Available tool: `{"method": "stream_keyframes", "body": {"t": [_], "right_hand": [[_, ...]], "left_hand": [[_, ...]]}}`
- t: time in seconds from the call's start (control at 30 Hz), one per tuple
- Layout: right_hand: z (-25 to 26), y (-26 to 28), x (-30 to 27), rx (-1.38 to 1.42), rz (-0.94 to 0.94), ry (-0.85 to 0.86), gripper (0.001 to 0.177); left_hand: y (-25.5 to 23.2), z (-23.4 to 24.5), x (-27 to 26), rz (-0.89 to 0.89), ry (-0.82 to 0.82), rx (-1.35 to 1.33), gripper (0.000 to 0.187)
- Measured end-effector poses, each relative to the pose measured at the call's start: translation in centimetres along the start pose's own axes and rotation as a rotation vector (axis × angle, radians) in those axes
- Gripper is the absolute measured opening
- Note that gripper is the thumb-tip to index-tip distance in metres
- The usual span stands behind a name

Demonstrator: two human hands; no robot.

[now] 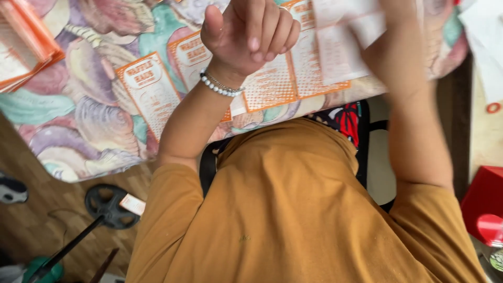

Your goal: The person applies liquid glue from a bottle to the edges of printed paper food sleeves and presses them together to form envelopes.

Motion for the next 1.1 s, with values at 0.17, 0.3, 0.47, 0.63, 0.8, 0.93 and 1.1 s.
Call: {"method": "stream_keyframes", "body": {"t": [0.17, 0.3, 0.47, 0.63, 0.8, 0.93, 1.1], "right_hand": [[-14.8, 17.0, 8.3, 0.326, 0.316, 0.165, 0.024], [-14.8, 23.3, 12.4, 0.270, 0.305, 0.196, 0.027], [-12.7, 23.8, 13.9, 0.148, 0.322, 0.242, 0.036], [-12.2, 16.7, 3.2, 0.088, 0.347, 0.273, 0.045], [-14.4, 16.8, 2.4, -0.115, 0.636, 0.273, 0.023], [-13.6, 14.6, 1.8, -0.158, 0.617, 0.323, 0.029], [-4.5, 1.1, 0.1, 0.060, 0.079, -0.017, 0.036]], "left_hand": [[-0.4, -4.0, 0.7, -0.056, 0.228, -0.122, 0.064], [-0.6, -7.4, 1.4, 0.038, 0.376, -0.008, 0.061], [-1.9, -11.2, 2.3, 0.113, 0.593, 0.166, 0.056], [-2.7, -14.4, 1.4, 0.232, 0.767, 0.364, 0.053], [-1.2, -17.2, -0.4, 0.334, 0.854, 0.633, 0.057], [-2.0, -16.8, 0.8, 0.341, 0.732, 0.850, 0.051], [-4.5, -8.7, 1.9, 0.482, 0.032, 0.989, 0.017]]}}
Point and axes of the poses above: each hand's wrist, its own x-axis towards the middle knuckle, its own z-axis out of the back of the hand, y = z × x, the point moved 8 cm from there along x, towards the middle knuckle, and after that the axes turned 11 degrees about y, right-handed, at the moved point
